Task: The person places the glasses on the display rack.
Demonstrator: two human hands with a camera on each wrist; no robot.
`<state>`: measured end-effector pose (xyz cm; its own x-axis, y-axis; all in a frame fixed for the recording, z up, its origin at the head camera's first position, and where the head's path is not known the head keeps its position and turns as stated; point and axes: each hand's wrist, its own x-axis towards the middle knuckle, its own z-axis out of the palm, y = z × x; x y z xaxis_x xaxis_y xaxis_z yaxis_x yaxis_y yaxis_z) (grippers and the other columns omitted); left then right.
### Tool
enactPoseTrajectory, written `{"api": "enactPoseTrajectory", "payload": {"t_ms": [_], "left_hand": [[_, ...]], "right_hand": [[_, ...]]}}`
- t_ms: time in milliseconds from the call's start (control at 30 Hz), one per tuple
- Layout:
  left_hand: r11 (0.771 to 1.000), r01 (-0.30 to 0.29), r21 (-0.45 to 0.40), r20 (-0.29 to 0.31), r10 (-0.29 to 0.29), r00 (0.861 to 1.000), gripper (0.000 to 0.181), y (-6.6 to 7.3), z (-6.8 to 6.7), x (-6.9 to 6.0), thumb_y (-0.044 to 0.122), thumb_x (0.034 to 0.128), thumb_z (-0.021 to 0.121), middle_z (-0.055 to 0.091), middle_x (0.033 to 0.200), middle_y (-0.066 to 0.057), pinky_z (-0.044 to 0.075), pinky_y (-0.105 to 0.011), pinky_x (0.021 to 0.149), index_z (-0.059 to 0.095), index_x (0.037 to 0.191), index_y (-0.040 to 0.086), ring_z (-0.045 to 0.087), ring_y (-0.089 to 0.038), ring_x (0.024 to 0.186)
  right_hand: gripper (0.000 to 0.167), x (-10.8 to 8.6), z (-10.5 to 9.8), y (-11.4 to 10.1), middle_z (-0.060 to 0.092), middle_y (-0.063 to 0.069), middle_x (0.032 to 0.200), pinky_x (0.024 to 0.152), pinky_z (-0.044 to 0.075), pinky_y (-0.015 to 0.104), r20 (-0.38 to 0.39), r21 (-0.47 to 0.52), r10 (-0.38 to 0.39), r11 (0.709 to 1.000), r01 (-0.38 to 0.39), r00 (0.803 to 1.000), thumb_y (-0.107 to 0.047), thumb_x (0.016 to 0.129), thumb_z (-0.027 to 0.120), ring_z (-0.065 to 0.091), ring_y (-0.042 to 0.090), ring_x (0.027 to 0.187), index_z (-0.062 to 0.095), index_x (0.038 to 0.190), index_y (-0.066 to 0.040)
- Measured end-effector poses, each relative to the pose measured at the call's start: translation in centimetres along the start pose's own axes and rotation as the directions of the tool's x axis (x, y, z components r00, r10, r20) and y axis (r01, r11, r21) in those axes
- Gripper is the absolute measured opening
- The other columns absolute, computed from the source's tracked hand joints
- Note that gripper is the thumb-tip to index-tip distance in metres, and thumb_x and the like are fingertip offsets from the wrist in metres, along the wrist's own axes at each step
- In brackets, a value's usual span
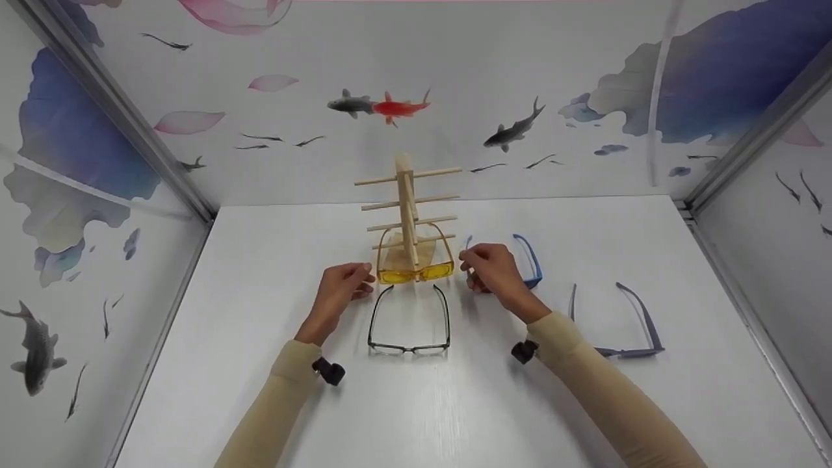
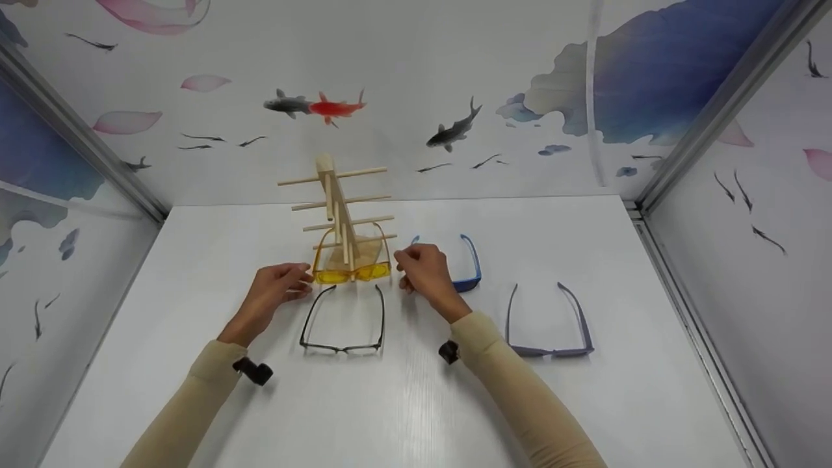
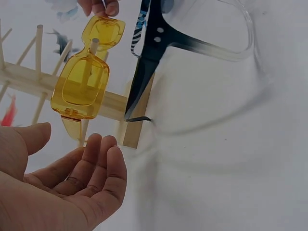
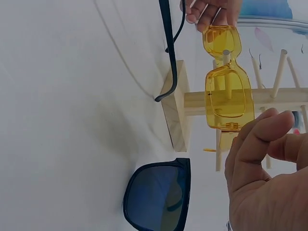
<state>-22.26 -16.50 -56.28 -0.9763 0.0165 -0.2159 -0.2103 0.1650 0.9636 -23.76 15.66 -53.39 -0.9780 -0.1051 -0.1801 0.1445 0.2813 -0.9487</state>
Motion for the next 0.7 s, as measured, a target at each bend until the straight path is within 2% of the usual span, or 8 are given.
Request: {"api": "enactPoseTrajectory", "payload": {"t_ms": [167, 333, 467, 700], "left_hand": [[0.998, -0.012, 0.06, 0.01, 0.011, 1.0, 0.04, 0.0, -0.4, -1.0, 0.025, 0.1127, 0.066, 0.075, 0.123, -0.021, 0.063, -0.043, 0.098, 0.071, 0.139, -0.005, 0.074, -0.036, 0.11], [0.995, -0.039, 0.096, 0.019, 0.038, 0.999, 0.04, -0.1, -0.3, -1.8, 0.024, 0.1116, 0.067, 0.075, 0.125, -0.022, 0.063, -0.042, 0.096, 0.07, 0.14, -0.004, 0.074, -0.036, 0.111], [0.99, -0.045, 0.132, 0.018, 0.043, 0.999, 0.039, -0.4, -0.3, -2.4, 0.023, 0.1104, 0.069, 0.076, 0.126, -0.02, 0.063, -0.044, 0.096, 0.072, 0.139, -0.003, 0.073, -0.033, 0.111], [0.984, -0.049, 0.171, 0.033, 0.044, 0.999, 0.039, -0.8, -0.2, -3.3, 0.024, 0.1097, 0.07, 0.076, 0.128, -0.017, 0.062, -0.045, 0.098, 0.072, 0.14, -0.001, 0.072, -0.031, 0.112]], "right_hand": [[0.03, -1.6, 0.2, 0.1, 0.074, 0.025, 0.105, 0.058, 0.057, 0.027, 0.002, -0.043, -0.034, 0.998, 0.035, 0.999, -0.027, 0.109, 0.066, 0.065, 0.019, 0.066, 0.076, 0.116, 0.0], [0.023, -3.3, 0.5, 0.2, 0.073, 0.028, 0.107, 0.057, 0.058, 0.028, 0.025, -0.08, -0.06, 0.995, 0.062, 0.998, -0.026, 0.109, 0.068, 0.068, 0.022, 0.067, 0.078, 0.112, -0.005], [0.02, -4.4, 0.7, 0.6, 0.073, 0.027, 0.104, 0.057, 0.057, 0.03, 0.062, -0.089, -0.078, 0.993, 0.084, 0.995, -0.024, 0.109, 0.069, 0.069, 0.022, 0.067, 0.078, 0.109, -0.007], [0.023, -5.6, 0.9, 1.5, 0.073, 0.026, 0.106, 0.058, 0.057, 0.03, 0.09, -0.095, -0.05, 0.994, 0.059, 0.995, -0.025, 0.108, 0.069, 0.069, 0.022, 0.069, 0.078, 0.112, -0.004]]}}
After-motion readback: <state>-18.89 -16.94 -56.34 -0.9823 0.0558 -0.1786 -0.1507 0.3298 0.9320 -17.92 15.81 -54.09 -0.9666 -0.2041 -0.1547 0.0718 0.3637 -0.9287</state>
